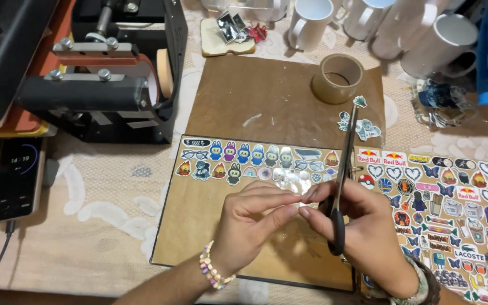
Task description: Organizing a collection of stickers by trimming them with scissors and placing them into a binder album.
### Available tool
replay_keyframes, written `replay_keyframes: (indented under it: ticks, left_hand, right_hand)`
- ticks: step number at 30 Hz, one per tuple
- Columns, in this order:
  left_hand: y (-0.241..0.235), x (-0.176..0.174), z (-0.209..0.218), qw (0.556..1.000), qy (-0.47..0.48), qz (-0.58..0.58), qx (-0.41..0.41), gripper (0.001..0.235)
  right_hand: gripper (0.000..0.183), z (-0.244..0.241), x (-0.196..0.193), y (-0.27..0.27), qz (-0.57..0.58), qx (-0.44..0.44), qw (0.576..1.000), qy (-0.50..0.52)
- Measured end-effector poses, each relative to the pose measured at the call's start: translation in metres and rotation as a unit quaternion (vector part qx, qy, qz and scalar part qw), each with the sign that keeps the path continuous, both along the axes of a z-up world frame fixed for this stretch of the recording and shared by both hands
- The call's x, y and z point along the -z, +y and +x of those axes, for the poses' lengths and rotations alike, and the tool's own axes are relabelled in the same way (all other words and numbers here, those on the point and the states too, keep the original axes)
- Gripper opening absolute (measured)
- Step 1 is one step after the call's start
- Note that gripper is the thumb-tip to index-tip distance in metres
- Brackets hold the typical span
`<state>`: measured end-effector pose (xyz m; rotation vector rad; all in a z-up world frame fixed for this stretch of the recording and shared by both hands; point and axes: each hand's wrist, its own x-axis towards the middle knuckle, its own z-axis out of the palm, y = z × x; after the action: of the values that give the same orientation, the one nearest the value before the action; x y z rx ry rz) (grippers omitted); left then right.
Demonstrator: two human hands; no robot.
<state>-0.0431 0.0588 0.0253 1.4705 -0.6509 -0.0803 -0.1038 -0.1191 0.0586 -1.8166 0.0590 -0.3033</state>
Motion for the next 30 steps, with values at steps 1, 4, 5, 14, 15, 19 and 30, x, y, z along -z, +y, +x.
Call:
replay_keyframes:
  ticks: [1,4,5,14,15,19,30]
  left_hand:
    - [0.001,0.001,-0.001,1.0,0.001,0.0,-0.005,0.017]
    - [0.0,0.004,0.0,0.999,-0.04,0.003,0.0,0.018]
    - [-0.001,0.005,0.001,0.998,-0.07,0.004,-0.007,0.017]
    - [-0.002,0.015,0.004,0.985,-0.167,0.02,-0.021,0.017]
    - [-0.002,0.015,0.005,0.983,-0.179,0.025,-0.022,0.017]
    - [-0.003,0.017,0.002,0.981,-0.187,0.027,-0.052,0.021]
    - [-0.002,0.019,0.004,0.991,-0.121,0.016,-0.052,0.019]
  right_hand:
    - [0.02,0.0,0.001,-0.001,0.0,-0.005,1.0,0.001]
    - [0.019,0.001,0.003,-0.005,0.009,0.0,1.0,0.028]
    - [0.02,0.0,0.005,-0.007,0.018,-0.01,0.999,0.031]
    - [0.017,0.001,0.017,-0.01,-0.006,0.021,0.998,0.06]
    - [0.015,0.001,0.018,-0.009,-0.015,0.017,0.999,0.048]
    - [0.015,0.001,0.026,-0.008,0.008,0.022,0.999,0.044]
    - [0.016,-0.004,0.037,-0.012,0.049,0.053,0.994,0.078]
